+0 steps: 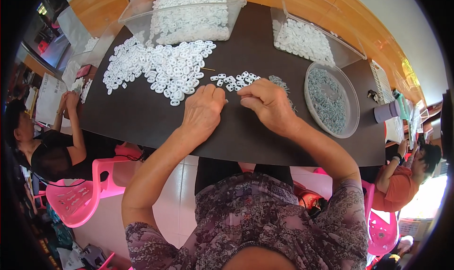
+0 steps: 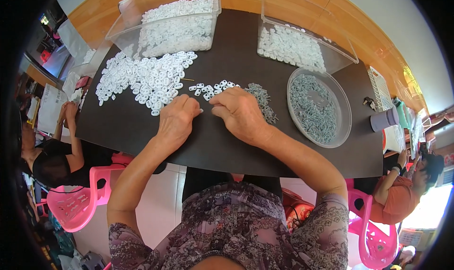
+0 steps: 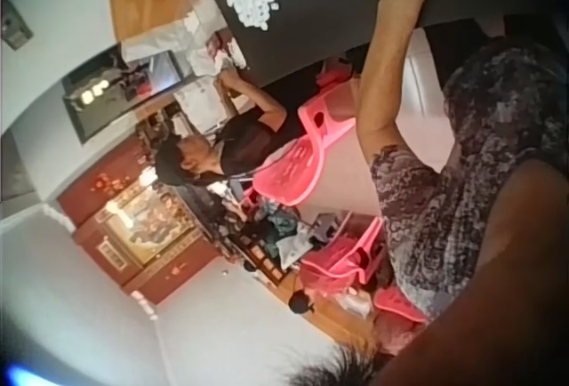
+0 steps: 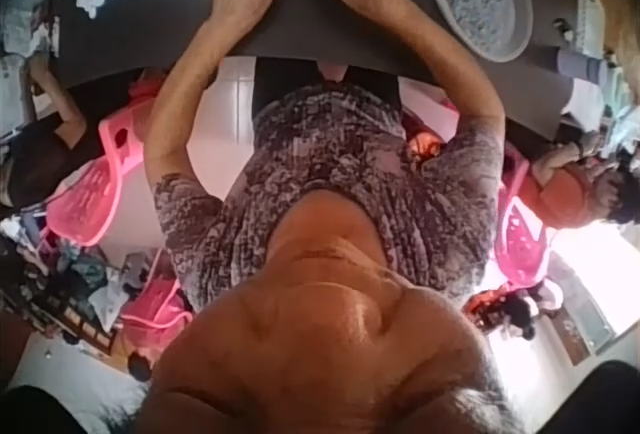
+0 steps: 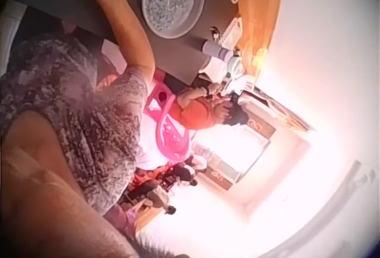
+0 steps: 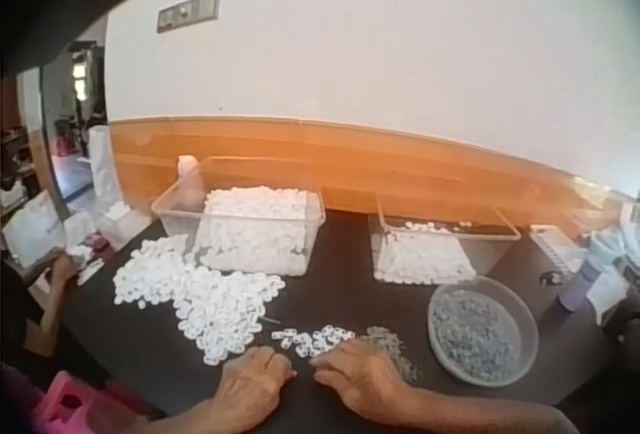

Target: Assembling small white plastic components by inserting tiny metal pins into them.

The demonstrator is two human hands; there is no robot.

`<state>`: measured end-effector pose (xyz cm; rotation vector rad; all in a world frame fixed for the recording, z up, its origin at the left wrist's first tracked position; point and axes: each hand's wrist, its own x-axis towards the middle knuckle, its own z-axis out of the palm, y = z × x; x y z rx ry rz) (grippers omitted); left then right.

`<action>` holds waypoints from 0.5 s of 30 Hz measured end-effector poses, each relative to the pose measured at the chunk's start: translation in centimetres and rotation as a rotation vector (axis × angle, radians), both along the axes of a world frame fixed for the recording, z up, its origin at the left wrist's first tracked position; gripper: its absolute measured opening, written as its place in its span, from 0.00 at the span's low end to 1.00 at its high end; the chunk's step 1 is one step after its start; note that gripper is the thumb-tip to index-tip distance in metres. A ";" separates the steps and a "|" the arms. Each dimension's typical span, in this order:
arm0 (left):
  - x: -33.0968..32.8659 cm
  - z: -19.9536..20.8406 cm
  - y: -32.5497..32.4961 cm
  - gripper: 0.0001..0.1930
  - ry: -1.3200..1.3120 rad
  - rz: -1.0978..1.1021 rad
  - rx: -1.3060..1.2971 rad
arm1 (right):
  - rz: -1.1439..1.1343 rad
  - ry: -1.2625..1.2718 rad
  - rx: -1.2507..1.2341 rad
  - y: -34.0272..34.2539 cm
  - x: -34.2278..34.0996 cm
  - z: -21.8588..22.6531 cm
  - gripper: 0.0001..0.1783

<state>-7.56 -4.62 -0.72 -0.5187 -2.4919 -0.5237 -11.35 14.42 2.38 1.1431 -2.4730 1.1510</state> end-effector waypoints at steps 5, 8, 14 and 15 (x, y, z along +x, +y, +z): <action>2.4 2.3 0.6 0.06 -0.219 -0.135 0.282 | -0.005 -0.400 -0.117 -0.8 2.2 -0.4 0.07; 3.0 2.0 0.8 0.06 -0.620 -0.058 0.749 | -0.049 -0.693 -0.185 -1.0 3.2 0.2 0.05; 5.2 1.3 2.5 0.07 -0.591 -0.217 1.381 | -0.125 -0.926 -0.544 -1.8 5.2 0.7 0.05; 5.4 1.0 2.8 0.06 -0.540 -0.223 1.456 | -0.120 -0.876 -0.582 -1.9 5.6 0.3 0.05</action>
